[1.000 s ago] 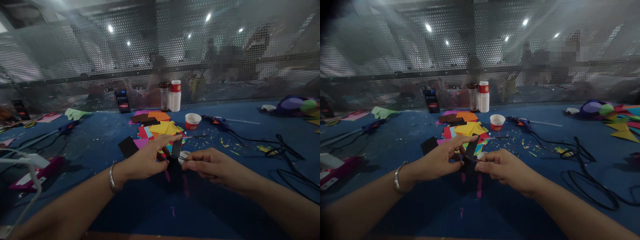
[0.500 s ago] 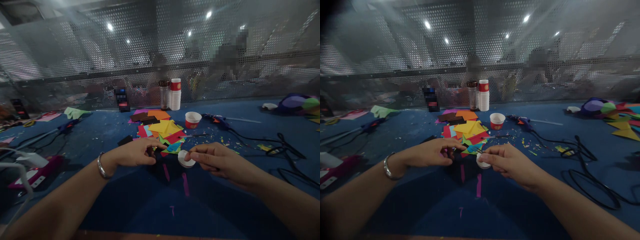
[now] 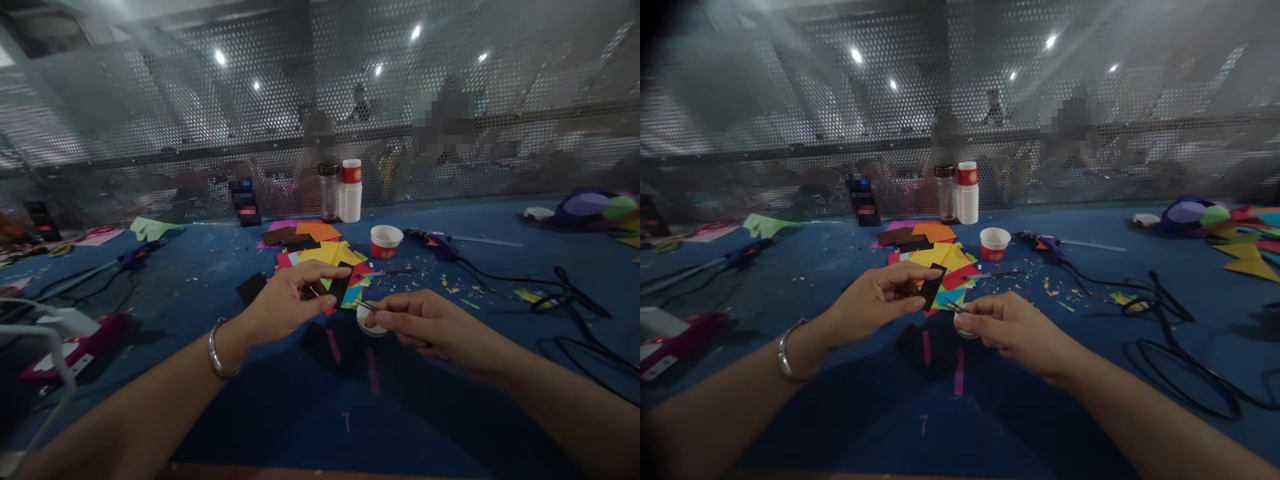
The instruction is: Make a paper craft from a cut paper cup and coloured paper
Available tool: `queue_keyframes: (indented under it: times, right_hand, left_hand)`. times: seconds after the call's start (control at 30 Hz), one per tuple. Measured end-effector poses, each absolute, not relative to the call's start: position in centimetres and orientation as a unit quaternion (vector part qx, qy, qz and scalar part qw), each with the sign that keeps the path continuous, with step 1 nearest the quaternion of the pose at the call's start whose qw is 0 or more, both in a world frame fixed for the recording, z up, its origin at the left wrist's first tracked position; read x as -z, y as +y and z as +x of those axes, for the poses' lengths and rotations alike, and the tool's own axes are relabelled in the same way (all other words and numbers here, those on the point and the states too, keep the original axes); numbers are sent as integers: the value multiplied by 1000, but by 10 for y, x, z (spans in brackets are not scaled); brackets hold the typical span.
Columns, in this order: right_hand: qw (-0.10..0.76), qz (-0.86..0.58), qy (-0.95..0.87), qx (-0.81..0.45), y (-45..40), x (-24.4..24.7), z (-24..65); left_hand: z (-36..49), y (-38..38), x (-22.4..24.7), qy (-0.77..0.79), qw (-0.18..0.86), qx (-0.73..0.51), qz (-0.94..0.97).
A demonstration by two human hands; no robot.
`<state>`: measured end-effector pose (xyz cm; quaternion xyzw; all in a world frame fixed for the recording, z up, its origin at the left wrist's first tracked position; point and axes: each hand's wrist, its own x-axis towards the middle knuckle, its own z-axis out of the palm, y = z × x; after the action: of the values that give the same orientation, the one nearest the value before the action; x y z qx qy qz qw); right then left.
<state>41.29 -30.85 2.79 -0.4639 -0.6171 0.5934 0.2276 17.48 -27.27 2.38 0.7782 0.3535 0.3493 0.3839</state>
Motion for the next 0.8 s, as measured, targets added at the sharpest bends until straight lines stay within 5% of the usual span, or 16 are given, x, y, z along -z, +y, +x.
queue_keyframes:
  times: [0.8]
  right_hand:
    - [243, -439, -620, -604, -308, -23, 412]
  left_hand:
    - [192, -282, -7, 253, 489, -356, 755]
